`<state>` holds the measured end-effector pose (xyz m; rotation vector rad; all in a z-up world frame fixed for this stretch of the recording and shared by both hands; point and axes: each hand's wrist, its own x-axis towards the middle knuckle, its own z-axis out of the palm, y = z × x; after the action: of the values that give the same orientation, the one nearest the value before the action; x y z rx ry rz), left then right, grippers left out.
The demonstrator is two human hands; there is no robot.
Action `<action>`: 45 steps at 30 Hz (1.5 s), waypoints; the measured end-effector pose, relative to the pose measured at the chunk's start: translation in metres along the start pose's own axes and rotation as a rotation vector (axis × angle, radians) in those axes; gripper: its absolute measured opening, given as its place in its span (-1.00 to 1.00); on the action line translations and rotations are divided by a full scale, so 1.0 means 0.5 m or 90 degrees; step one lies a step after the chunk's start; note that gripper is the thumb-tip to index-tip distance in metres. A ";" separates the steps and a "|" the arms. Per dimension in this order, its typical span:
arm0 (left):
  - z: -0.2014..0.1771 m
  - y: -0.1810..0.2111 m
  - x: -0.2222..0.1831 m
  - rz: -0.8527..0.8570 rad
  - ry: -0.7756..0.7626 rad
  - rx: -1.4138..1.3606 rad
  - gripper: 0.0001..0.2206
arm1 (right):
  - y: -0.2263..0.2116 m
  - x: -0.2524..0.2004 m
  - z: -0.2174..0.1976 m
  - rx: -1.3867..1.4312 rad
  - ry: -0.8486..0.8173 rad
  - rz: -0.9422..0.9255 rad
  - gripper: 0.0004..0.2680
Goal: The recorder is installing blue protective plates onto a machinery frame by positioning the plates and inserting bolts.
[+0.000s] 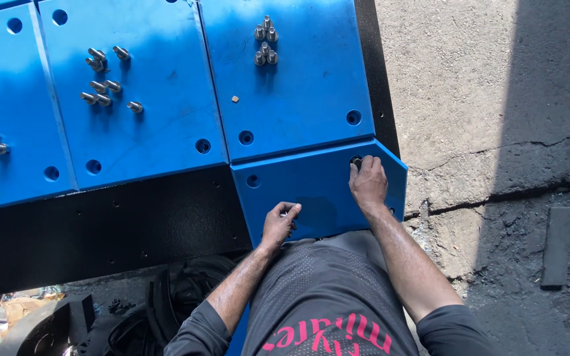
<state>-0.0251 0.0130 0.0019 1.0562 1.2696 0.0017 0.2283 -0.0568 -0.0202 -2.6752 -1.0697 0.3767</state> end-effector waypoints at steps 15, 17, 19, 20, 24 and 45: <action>-0.032 -0.008 -0.043 -0.018 0.034 -0.071 -0.70 | -0.028 0.008 -0.012 -0.027 -0.104 0.000 -0.59; -0.030 -0.023 -0.042 -0.019 0.044 -0.120 -0.70 | -0.002 0.035 0.023 -0.006 -0.162 0.097 -0.60; -0.025 -0.048 -0.036 -0.016 0.068 -0.147 -0.69 | 0.003 0.047 0.027 -0.044 -0.231 0.139 -0.56; -0.022 -0.063 -0.035 -0.006 0.075 -0.157 -0.69 | 0.006 0.049 0.033 -0.078 -0.286 0.201 -0.51; -0.007 -0.055 -0.081 -0.017 0.125 -0.216 -0.70 | -0.013 0.028 -0.023 -0.119 -0.113 0.005 -0.57; -0.053 -0.079 -0.169 0.004 0.165 -0.337 -0.74 | -0.011 0.024 -0.032 -0.164 -0.301 0.037 -0.62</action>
<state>-0.0970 -0.0371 0.0434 0.6111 1.3941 0.4682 0.2383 -0.0463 -0.0054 -2.9261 -1.2360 0.9835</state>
